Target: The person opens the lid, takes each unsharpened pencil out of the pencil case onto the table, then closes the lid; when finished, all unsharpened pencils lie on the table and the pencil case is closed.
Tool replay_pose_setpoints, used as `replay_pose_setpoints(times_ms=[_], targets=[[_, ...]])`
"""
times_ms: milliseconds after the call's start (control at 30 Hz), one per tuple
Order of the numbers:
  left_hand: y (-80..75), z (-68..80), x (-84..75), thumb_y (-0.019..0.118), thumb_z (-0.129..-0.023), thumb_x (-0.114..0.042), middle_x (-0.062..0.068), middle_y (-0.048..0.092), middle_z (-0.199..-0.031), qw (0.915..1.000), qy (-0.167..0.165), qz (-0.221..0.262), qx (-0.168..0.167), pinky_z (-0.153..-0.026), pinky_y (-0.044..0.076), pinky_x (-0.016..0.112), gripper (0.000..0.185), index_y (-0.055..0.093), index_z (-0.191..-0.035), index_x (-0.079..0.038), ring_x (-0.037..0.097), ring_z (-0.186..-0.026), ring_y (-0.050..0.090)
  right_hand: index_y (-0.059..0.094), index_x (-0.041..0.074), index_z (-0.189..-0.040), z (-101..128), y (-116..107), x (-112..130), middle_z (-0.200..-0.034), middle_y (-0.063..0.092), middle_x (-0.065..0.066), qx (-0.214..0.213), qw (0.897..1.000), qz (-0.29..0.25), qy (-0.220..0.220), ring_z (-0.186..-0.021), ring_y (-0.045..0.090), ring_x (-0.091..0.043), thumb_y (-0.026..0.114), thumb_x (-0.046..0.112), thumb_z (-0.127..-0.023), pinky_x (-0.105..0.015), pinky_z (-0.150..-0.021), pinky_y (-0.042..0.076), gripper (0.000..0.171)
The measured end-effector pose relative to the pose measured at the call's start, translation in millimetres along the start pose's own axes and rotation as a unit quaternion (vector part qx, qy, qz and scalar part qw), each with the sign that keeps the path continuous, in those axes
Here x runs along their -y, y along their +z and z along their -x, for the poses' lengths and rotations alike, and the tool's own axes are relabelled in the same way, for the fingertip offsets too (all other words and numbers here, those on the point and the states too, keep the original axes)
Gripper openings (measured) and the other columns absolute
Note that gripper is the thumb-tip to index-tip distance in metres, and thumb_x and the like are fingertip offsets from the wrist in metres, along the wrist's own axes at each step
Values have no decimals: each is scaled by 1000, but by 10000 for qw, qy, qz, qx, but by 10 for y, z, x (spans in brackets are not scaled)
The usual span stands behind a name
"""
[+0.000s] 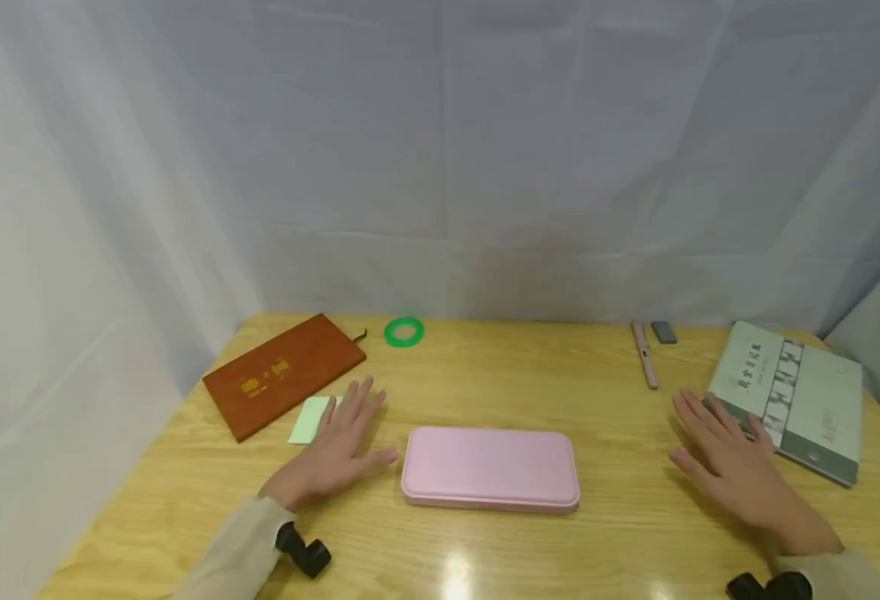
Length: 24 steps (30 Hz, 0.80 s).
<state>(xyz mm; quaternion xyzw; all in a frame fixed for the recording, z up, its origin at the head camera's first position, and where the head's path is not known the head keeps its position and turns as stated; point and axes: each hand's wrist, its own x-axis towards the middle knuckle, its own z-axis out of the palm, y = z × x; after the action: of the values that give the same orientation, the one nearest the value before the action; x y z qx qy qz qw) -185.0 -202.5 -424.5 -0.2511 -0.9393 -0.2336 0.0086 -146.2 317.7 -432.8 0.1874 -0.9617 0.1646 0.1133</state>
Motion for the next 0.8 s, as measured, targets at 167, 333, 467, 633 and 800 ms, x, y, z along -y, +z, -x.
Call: replay_pose_setpoints(times_ms=[167, 333, 467, 633, 800], targets=[[79, 7, -93, 64, -84, -55, 17, 7, -161, 9982, 468, 308, 210, -112, 3, 64, 95, 22, -153, -5, 40, -147, 3, 27, 19, -153, -80, 130, 306, -156, 29, -12, -145, 9983, -367, -423, -139, 26, -41, 59, 27, -94, -66, -95, 17, 68], [127, 9, -184, 71, -74, -60, 13, 14, -160, 9942, 813, 662, 253, -105, 24, 67, 101, 26, -153, -13, 37, -146, 13, 37, 17, -149, -142, 280, 626, -151, 38, -9, -214, 9939, -655, -857, -133, 34, -37, 66, 24, -89, -55, -92, 23, 67], [173, 0, -216, 79, -67, -57, 1, 36, -149, 9910, 969, 925, 35, -104, 34, 58, 103, 33, -150, -16, 25, -138, 32, 39, 20, -148, -173, 363, 857, -151, 39, -5, -166, 9903, -702, -1190, -134, 35, -30, 68, 31, -87, -51, -92, 24, 68], [242, -10, -236, 85, -64, -50, -4, 47, -136, 9880, 1122, 1021, -273, -104, 38, 48, 99, 41, -144, -13, 17, -126, 43, 43, 26, -145, -167, 431, 1053, -150, 40, -2, -71, 9874, -727, -1405, -134, 35, -24, 68, 38, -87, -49, -94, 26, 64], [310, 3, -285, 87, -61, -47, 2, 50, -128, 9883, 841, 1185, -463, -99, 44, 38, 94, 44, -136, -10, 15, -117, 49, 46, 26, -142, -159, 445, 1115, -149, 39, -1, -39, 9887, -785, -1279, -131, 35, -23, 67, 35, -89, -51, -97, 28, 58]])
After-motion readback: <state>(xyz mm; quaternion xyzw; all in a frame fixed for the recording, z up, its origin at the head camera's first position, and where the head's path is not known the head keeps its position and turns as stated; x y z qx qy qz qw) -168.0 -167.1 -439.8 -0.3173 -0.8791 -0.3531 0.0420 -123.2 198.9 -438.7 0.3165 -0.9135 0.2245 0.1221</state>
